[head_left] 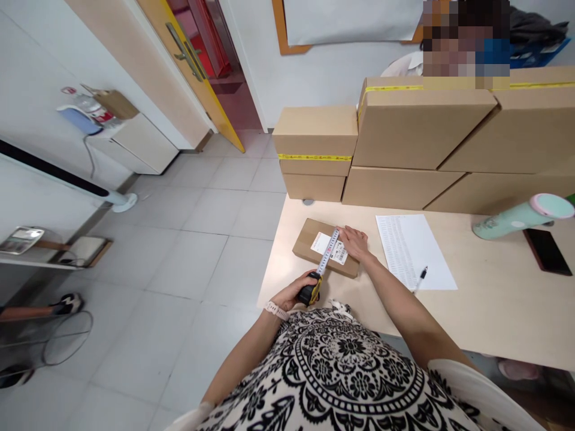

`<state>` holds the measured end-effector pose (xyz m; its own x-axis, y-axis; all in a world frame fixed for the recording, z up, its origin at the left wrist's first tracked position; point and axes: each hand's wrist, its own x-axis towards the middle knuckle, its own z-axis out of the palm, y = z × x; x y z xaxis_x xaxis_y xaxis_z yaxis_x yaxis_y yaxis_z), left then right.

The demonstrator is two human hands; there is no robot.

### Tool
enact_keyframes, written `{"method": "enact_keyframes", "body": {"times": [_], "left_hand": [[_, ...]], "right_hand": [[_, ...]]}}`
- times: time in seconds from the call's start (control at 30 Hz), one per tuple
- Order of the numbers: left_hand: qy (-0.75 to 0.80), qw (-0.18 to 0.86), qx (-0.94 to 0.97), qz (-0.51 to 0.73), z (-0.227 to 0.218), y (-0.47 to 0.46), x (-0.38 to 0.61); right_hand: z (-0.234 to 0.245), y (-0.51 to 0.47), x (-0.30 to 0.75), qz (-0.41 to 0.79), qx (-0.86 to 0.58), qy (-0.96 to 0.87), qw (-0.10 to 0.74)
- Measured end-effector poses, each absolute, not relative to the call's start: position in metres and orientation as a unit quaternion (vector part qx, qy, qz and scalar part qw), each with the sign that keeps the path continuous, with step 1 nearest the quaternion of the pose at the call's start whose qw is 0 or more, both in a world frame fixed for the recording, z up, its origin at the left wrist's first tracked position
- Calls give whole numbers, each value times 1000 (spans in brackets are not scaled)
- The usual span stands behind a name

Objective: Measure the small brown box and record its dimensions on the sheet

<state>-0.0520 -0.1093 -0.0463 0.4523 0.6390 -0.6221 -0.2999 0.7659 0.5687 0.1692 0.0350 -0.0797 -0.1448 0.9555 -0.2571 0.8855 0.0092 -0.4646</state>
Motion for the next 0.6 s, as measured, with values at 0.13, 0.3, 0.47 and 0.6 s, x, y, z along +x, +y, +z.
{"method": "enact_keyframes", "body": {"times": [0.13, 0.3, 0.47, 0.6], "left_hand": [[437, 831, 193, 284, -46, -109, -52], [439, 830, 194, 282, -45, -109, -52], [442, 827, 198, 285, -46, -109, -53], [451, 820, 201, 290, -50, -108, -54]], "right_hand": [[-81, 35, 170, 266, -651, -708, 63], [-79, 35, 169, 266, -650, -709, 64], [-78, 34, 169, 262, -651, -710, 62], [-79, 35, 170, 261, -649, -712, 64]]}}
